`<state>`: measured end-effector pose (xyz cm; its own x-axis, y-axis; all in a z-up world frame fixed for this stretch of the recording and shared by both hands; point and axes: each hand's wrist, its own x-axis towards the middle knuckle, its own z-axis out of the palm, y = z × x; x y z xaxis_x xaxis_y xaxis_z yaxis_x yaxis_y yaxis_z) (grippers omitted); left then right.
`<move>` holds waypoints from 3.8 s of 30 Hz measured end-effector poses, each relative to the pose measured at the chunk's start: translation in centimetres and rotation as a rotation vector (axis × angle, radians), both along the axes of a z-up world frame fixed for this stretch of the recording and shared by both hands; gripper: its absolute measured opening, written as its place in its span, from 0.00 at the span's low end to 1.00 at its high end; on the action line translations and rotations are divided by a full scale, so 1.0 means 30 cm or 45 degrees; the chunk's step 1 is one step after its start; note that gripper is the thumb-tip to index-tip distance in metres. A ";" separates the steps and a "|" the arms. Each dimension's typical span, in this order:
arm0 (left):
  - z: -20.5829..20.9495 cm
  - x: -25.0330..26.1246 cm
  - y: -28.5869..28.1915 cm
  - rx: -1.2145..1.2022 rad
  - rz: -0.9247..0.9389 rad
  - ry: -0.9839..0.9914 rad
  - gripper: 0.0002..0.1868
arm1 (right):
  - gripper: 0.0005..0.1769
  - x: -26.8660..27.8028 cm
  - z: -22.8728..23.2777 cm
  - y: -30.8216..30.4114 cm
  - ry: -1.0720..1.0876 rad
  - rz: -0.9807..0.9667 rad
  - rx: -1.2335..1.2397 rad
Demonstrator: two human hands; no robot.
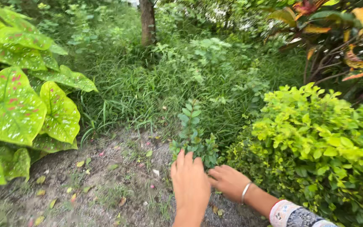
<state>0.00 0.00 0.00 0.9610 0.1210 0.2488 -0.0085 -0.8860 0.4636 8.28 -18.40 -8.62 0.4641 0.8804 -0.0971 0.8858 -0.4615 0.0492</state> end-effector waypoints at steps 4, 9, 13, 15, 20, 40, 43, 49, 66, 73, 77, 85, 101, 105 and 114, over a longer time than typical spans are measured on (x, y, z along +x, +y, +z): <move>-0.006 0.014 -0.090 -0.013 -0.062 -0.035 0.21 | 0.22 -0.014 -0.210 -0.184 0.368 -0.478 -0.310; -0.058 -0.003 -0.240 -0.048 -0.118 0.061 0.16 | 0.39 -0.057 -0.370 -0.445 0.540 -0.676 -0.355; -0.122 -0.006 -0.303 -0.053 -0.244 0.070 0.17 | 0.44 -0.033 -0.412 -0.482 0.541 -0.708 -0.371; -0.165 -0.005 -0.294 -0.051 -0.267 0.042 0.19 | 0.32 -0.026 -0.463 -0.460 0.474 -0.753 -0.397; -0.234 -0.048 -0.303 -0.025 -0.298 0.306 0.17 | 0.11 -0.016 -0.643 -0.409 0.028 -0.457 -0.408; -0.385 0.037 -0.310 0.211 -0.321 0.341 0.14 | 0.10 0.045 -0.640 -0.374 0.206 -0.815 -0.457; -0.413 0.022 -0.299 0.115 -0.238 0.415 0.13 | 0.09 0.047 -0.607 -0.331 0.493 -0.826 -0.225; -0.322 0.010 -0.201 -0.295 -0.034 0.536 0.21 | 0.11 0.171 -0.461 -0.155 1.668 -0.761 0.144; -0.190 -0.036 -0.082 -0.407 0.297 0.705 0.06 | 0.07 0.217 -0.293 -0.084 1.152 -1.182 0.520; -0.206 -0.010 -0.093 -0.440 0.185 0.608 0.07 | 0.07 0.127 -0.557 -0.247 0.670 -1.177 0.240; -0.236 0.000 -0.048 -0.501 0.233 0.565 0.06 | 0.12 0.129 -0.612 -0.198 0.720 -1.624 0.459; -0.257 0.013 -0.001 -0.467 0.222 0.586 0.07 | 0.13 0.263 -0.886 -0.180 1.185 -2.138 1.356; -0.260 0.022 -0.019 -0.490 0.156 0.611 0.07 | 0.07 0.304 -0.791 -0.210 0.774 -1.210 0.333; -0.276 0.029 -0.020 -0.494 0.143 0.580 0.06 | 0.04 0.350 -0.793 -0.197 0.667 -1.252 0.466; -0.283 0.064 -0.021 -0.427 0.337 0.648 0.06 | 0.07 0.229 -0.608 0.097 1.666 -1.202 0.715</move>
